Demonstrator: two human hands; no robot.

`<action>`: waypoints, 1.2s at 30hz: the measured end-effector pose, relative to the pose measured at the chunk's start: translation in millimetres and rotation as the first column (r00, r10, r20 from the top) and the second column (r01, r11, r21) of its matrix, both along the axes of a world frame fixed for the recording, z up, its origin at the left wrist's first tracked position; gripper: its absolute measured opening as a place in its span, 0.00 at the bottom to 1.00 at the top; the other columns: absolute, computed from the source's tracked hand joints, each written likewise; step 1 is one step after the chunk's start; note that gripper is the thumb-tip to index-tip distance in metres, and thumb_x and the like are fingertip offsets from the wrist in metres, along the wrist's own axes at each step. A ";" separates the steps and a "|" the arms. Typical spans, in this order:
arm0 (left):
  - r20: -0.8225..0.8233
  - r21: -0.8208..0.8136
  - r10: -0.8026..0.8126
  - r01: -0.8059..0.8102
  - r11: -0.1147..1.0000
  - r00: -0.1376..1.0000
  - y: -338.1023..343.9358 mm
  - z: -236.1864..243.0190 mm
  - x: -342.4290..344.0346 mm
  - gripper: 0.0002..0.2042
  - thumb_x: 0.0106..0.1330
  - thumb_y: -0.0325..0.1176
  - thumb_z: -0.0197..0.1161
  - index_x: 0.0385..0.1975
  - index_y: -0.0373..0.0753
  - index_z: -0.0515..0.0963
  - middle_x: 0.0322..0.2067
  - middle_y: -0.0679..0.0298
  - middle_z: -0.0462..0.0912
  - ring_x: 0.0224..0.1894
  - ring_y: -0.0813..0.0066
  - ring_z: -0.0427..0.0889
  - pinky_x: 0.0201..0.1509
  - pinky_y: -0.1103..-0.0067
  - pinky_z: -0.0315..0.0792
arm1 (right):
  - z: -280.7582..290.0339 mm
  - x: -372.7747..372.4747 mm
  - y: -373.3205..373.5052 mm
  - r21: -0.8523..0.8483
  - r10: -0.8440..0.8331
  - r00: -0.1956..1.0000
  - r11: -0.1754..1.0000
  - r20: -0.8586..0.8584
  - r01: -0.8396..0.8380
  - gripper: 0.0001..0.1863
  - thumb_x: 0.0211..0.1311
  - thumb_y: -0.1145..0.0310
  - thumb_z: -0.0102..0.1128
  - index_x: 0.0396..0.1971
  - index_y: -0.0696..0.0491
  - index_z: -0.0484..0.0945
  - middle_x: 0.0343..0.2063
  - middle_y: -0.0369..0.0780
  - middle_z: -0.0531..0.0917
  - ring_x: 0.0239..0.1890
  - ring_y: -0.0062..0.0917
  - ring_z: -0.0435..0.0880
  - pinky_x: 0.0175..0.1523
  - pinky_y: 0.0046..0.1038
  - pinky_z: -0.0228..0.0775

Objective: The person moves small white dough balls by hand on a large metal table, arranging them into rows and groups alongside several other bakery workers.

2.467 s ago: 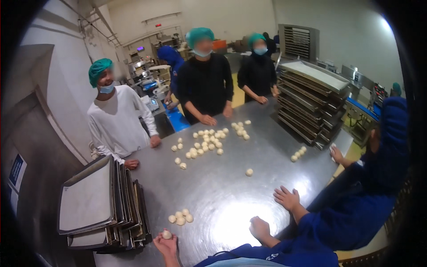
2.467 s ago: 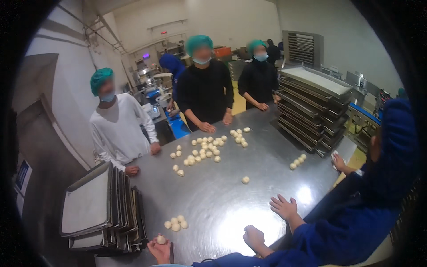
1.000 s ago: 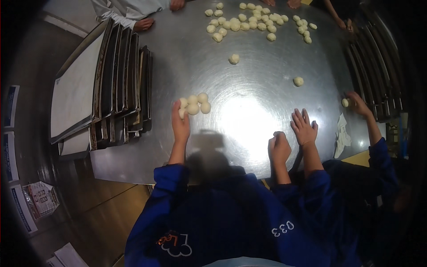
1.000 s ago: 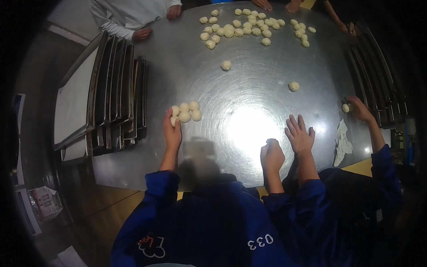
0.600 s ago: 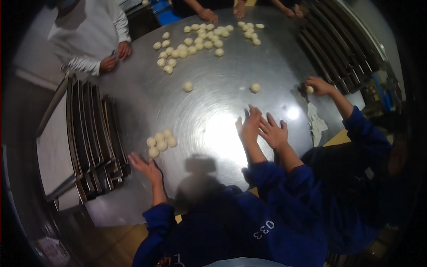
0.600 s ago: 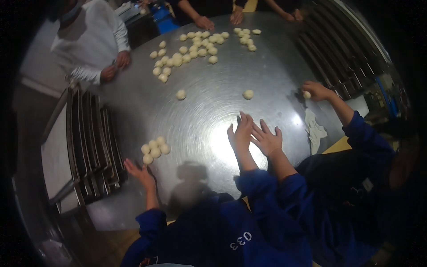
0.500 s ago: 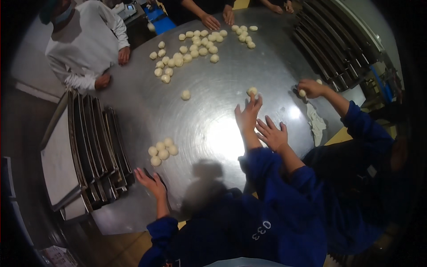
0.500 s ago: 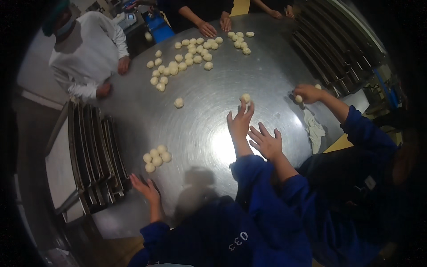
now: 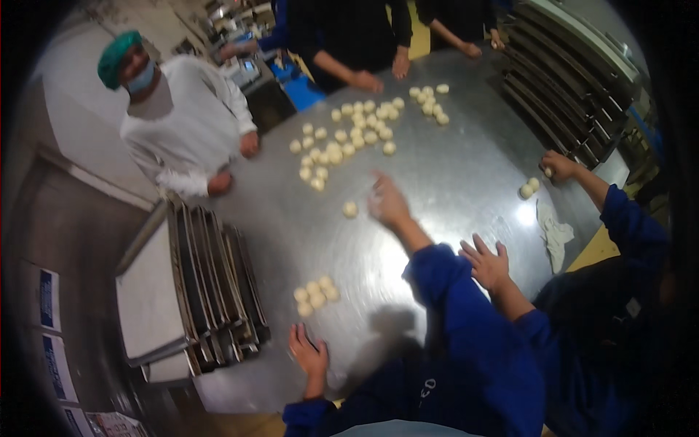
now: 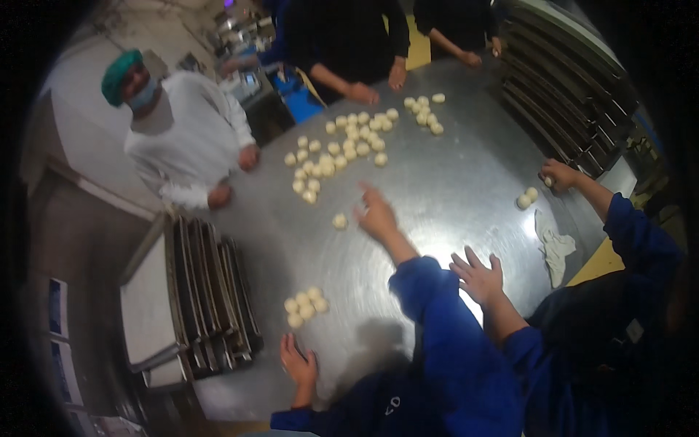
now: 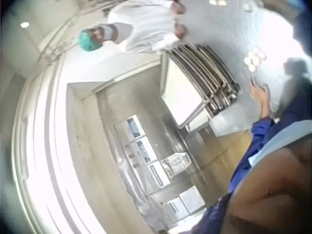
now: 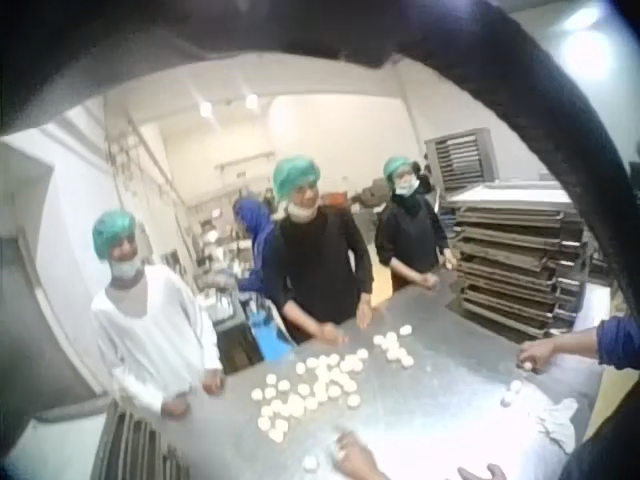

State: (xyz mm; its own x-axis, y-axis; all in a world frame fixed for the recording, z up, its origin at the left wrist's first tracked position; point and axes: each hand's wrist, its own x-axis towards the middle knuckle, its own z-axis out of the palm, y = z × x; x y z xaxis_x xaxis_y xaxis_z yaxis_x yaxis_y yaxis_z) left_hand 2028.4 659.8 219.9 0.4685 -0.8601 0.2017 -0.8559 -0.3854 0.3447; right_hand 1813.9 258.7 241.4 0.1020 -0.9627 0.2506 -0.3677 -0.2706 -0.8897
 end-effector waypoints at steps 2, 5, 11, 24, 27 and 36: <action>0.036 0.024 0.020 -0.021 0.999 0.999 14.2 -2.9 2.5 0.35 0.54 0.34 0.63 0.65 0.36 0.65 0.65 0.47 0.64 0.67 0.46 0.61 0.71 0.56 0.54 | 20.5 50.3 24.9 -0.045 0.112 0.984 0.992 -0.140 -0.119 0.33 0.53 0.62 0.65 0.62 0.46 0.70 0.54 0.43 0.74 0.47 0.41 0.83 0.50 0.41 0.77; 0.058 0.026 -0.035 0.033 0.999 0.998 -1.2 0.5 4.6 0.34 0.55 0.34 0.63 0.65 0.36 0.66 0.64 0.48 0.66 0.67 0.47 0.62 0.71 0.56 0.54 | -15.8 64.8 9.7 0.037 0.172 0.912 0.985 -0.373 -0.171 0.24 0.52 0.63 0.65 0.52 0.49 0.76 0.52 0.42 0.76 0.43 0.42 0.83 0.46 0.42 0.77; 0.037 -0.031 -0.079 0.080 0.996 0.996 -10.8 4.2 0.9 0.32 0.58 0.34 0.62 0.64 0.35 0.65 0.62 0.50 0.68 0.66 0.51 0.64 0.70 0.57 0.57 | -13.9 37.3 51.2 0.032 -0.020 0.968 0.999 0.251 0.012 0.17 0.57 0.63 0.66 0.45 0.51 0.77 0.43 0.44 0.82 0.44 0.43 0.82 0.49 0.38 0.74; -0.989 -0.145 -0.143 -0.072 0.987 0.032 -10.8 -28.1 -79.8 0.13 0.76 0.40 0.51 0.48 0.38 0.76 0.40 0.62 0.81 0.41 0.74 0.80 0.45 0.77 0.74 | 49.8 -28.6 328.4 0.229 0.672 0.732 0.734 -0.111 -0.639 0.50 0.54 0.63 0.70 0.74 0.42 0.49 0.62 0.50 0.63 0.57 0.48 0.75 0.59 0.42 0.71; -0.979 -0.111 -0.100 -0.050 0.993 0.177 6.5 -12.4 -64.7 0.12 0.75 0.39 0.53 0.42 0.36 0.78 0.34 0.65 0.80 0.35 0.78 0.76 0.39 0.80 0.72 | 40.4 -43.8 347.9 0.204 0.627 0.766 0.776 -0.142 -0.597 0.47 0.53 0.64 0.70 0.72 0.43 0.54 0.60 0.50 0.64 0.57 0.46 0.75 0.58 0.41 0.72; -0.448 -0.106 -0.443 0.446 0.889 0.776 118.3 8.4 6.6 0.06 0.67 0.29 0.61 0.40 0.35 0.79 0.35 0.57 0.82 0.39 0.60 0.82 0.47 0.70 0.75 | -35.7 -114.5 379.0 0.039 0.396 0.853 0.912 -0.339 -0.408 0.13 0.55 0.77 0.59 0.42 0.52 0.80 0.38 0.43 0.77 0.39 0.40 0.80 0.45 0.38 0.75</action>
State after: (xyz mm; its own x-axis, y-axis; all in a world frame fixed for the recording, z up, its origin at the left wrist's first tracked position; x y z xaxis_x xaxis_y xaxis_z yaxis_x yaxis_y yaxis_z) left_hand 2035.0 778.1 228.3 0.0696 -0.9958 0.0599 -0.6832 -0.0038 0.7302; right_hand 1699.4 637.8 205.7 0.5608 -0.8117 0.1631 -0.4925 -0.4854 -0.7223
